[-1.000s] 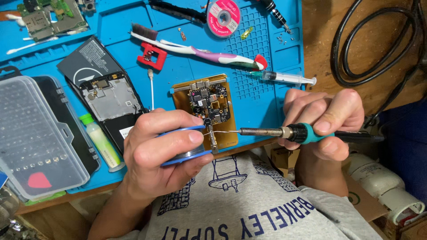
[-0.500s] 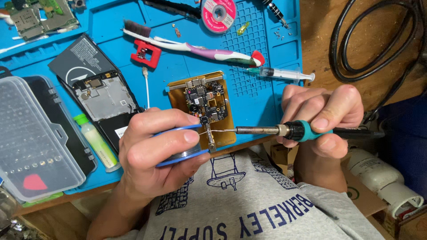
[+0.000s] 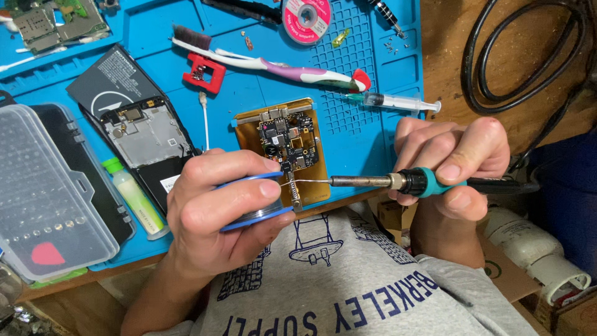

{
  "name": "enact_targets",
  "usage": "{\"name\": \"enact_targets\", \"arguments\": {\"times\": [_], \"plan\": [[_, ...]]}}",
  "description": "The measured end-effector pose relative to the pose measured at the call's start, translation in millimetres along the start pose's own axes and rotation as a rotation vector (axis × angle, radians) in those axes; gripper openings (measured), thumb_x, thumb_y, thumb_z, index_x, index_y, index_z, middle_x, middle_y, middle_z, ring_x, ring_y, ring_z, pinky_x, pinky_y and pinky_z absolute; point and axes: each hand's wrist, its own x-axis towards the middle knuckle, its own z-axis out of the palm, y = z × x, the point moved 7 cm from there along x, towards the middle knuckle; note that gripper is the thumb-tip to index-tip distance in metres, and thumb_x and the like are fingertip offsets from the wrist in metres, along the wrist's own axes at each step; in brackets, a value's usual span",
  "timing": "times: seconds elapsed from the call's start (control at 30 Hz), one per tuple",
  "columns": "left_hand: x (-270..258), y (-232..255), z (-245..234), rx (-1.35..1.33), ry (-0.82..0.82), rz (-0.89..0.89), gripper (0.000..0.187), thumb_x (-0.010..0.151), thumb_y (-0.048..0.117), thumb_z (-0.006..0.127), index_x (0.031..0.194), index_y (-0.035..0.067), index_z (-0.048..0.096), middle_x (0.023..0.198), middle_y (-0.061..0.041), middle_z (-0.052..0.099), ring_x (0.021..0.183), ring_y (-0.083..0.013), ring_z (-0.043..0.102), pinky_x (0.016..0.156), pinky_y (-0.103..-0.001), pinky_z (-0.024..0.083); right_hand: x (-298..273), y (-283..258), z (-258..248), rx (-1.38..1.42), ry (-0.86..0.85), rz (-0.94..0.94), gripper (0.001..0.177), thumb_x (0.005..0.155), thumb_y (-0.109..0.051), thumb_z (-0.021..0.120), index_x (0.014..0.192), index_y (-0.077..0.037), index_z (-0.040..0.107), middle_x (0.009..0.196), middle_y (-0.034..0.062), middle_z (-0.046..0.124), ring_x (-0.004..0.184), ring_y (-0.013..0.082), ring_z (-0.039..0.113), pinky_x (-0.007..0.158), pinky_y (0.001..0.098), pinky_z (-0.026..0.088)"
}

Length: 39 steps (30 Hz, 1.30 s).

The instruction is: The person cleans a small electronic component with a cotton swab and tweezers, then uses a soldering iron and solder wire to solder the component onto a circuit board. They also use desoldering wick to remove excess solder from the board.

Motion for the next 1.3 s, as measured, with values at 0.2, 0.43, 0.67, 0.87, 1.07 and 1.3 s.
{"name": "enact_targets", "arguments": {"times": [0.2,0.43,0.67,0.87,1.07,1.3], "plan": [[0.3,0.0,0.2,0.002,0.003,0.013,0.029,0.096,0.030,0.063,0.114,0.014,0.046,0.110,-0.017,0.064,0.097,-0.0244,0.072,0.077,-0.038,0.054,-0.6,0.0,-1.2,0.002,-0.011,-0.003,0.017,0.093,-0.031,0.054,0.098,-0.020,0.042,0.061,-0.0013,0.062,0.048,0.0148,0.064,0.059,0.0332,0.036],[0.3,0.0,1.1,-0.007,-0.004,0.002,0.029,0.096,0.029,0.063,0.114,0.014,0.047,0.111,-0.017,0.063,0.097,-0.0250,0.071,0.078,-0.039,0.054,0.5,-0.1,-0.2,0.004,-0.037,-0.021,0.015,0.094,-0.030,0.053,0.099,-0.020,0.042,0.062,-0.0019,0.062,0.048,0.0139,0.064,0.059,0.0322,0.037],[-0.6,-2.4,2.4,0.011,-0.017,-0.028,0.028,0.094,0.031,0.064,0.111,0.014,0.051,0.111,-0.017,0.064,0.096,-0.0252,0.071,0.078,-0.040,0.053,-1.1,-0.4,-0.3,-0.019,0.041,0.016,0.020,0.091,-0.033,0.056,0.094,-0.020,0.041,0.055,-0.0009,0.057,0.045,0.0153,0.059,0.058,0.0337,0.036],[2.5,-0.2,2.6,-0.032,-0.025,-0.003,0.029,0.094,0.028,0.065,0.112,0.013,0.049,0.111,-0.018,0.062,0.095,-0.0252,0.072,0.074,-0.039,0.053,-0.5,-0.7,0.0,-0.013,-0.037,-0.003,0.015,0.094,-0.030,0.053,0.098,-0.020,0.042,0.061,-0.0011,0.062,0.048,0.0152,0.064,0.059,0.0326,0.038],[1.6,0.0,3.7,-0.011,-0.038,0.006,0.030,0.096,0.028,0.066,0.114,0.014,0.047,0.113,-0.017,0.061,0.095,-0.0254,0.071,0.076,-0.040,0.053,-3.0,1.8,-2.0,0.008,-0.021,-0.006,0.016,0.092,-0.030,0.054,0.097,-0.020,0.042,0.063,-0.0012,0.063,0.049,0.0145,0.066,0.060,0.0337,0.038],[0.8,-0.9,5.3,-0.015,-0.042,-0.012,0.028,0.093,0.030,0.066,0.110,0.013,0.052,0.112,-0.016,0.061,0.092,-0.0263,0.072,0.073,-0.040,0.053,-0.9,-0.5,-1.1,-0.024,0.007,0.031,0.017,0.094,-0.032,0.054,0.096,-0.021,0.042,0.060,-0.0009,0.060,0.047,0.0148,0.063,0.061,0.0335,0.036]]}}
